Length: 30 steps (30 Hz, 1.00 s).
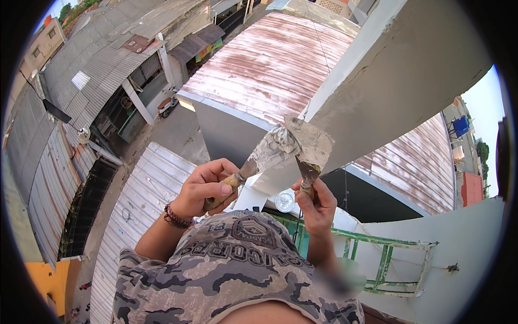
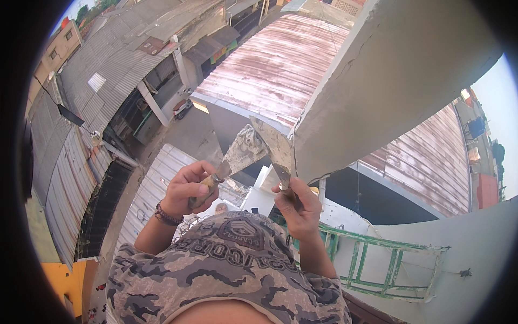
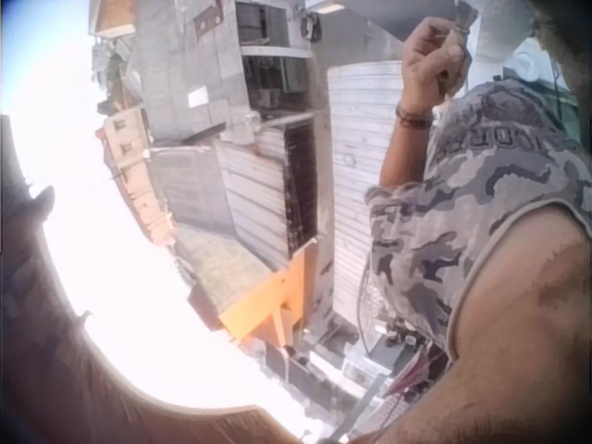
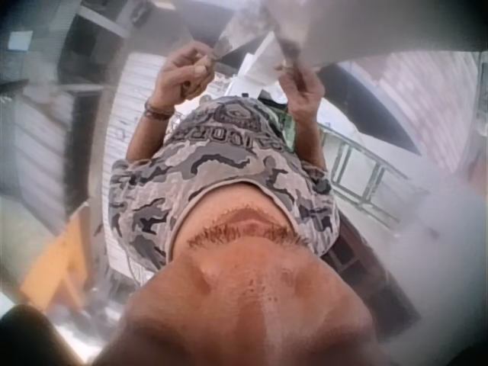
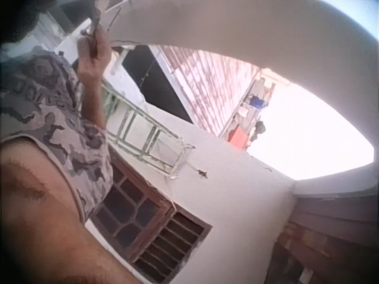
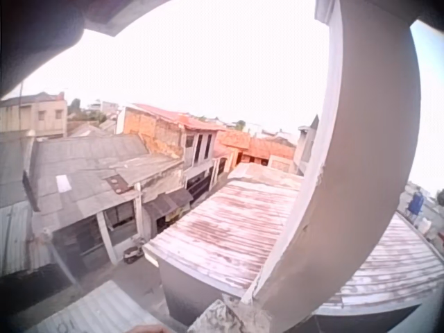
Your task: The person uses two putty knives to apply and smooth white plaster onto a vertical concrete beam on a rooftop. They repeatedly transfer material between the tools and spread it along the beam's surface.
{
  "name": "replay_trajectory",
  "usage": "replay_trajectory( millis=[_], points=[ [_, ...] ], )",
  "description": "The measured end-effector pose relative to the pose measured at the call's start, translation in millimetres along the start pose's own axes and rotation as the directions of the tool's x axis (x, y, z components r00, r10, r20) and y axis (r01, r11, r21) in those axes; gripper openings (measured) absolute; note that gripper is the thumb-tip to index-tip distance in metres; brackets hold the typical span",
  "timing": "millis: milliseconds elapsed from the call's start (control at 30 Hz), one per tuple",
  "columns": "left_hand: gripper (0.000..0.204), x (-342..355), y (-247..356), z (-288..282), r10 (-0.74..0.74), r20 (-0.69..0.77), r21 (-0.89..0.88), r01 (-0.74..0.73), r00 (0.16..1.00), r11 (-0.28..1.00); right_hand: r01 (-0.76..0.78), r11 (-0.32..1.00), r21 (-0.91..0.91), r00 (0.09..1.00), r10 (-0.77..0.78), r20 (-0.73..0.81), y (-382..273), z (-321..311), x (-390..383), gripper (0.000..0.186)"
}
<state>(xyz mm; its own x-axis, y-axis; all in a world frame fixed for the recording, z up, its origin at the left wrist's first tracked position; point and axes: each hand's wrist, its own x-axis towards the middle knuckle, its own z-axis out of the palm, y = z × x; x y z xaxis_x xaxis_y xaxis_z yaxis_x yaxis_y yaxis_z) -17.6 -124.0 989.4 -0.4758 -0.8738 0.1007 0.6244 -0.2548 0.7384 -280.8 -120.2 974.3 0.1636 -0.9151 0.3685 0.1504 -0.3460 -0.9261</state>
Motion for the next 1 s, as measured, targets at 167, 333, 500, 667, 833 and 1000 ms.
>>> replay_trajectory(
  millis=[167,333,500,667,833,1000],
  points=[
    [0.021,-2.3,-2.2,-1.4,0.003,-0.016,-0.001,-0.003,1.0,1.0,0.018,0.999,-0.04,0.999,-0.017,0.036,0.6,0.4,-2.0,0.036],
    [0.022,-2.6,-1.5,-2.4,0.052,0.01,0.019,-0.052,0.999,0.998,0.028,1.0,-0.011,0.999,-0.028,0.036,5.3,1.1,-6.3,0.038],
    [0.024,-3.5,6.2,-3.4,0.069,0.014,0.043,-0.07,0.998,0.997,0.04,0.986,-0.162,0.995,-0.024,0.1,1.2,-5.2,-4.2,0.039],
    [0.024,-3.5,17.7,-4.5,0.105,-0.011,0.076,-0.104,0.994,0.992,-0.079,0.988,-0.13,0.997,0.076,-0.029,3.2,-12.0,-7.6,0.038],
    [0.026,-3.4,7.5,-7.7,0.058,-0.054,0.149,-0.05,0.997,0.988,-0.081,0.994,-0.072,0.997,0.079,-0.027,-1.1,-6.1,-3.6,0.039],
    [0.026,-1.4,6.2,-10.2,0.041,-0.062,0.18,-0.03,0.997,0.983,-0.031,0.989,-0.146,0.999,0.029,-0.014,-2.3,1.7,-5.9,0.041]
  ],
)
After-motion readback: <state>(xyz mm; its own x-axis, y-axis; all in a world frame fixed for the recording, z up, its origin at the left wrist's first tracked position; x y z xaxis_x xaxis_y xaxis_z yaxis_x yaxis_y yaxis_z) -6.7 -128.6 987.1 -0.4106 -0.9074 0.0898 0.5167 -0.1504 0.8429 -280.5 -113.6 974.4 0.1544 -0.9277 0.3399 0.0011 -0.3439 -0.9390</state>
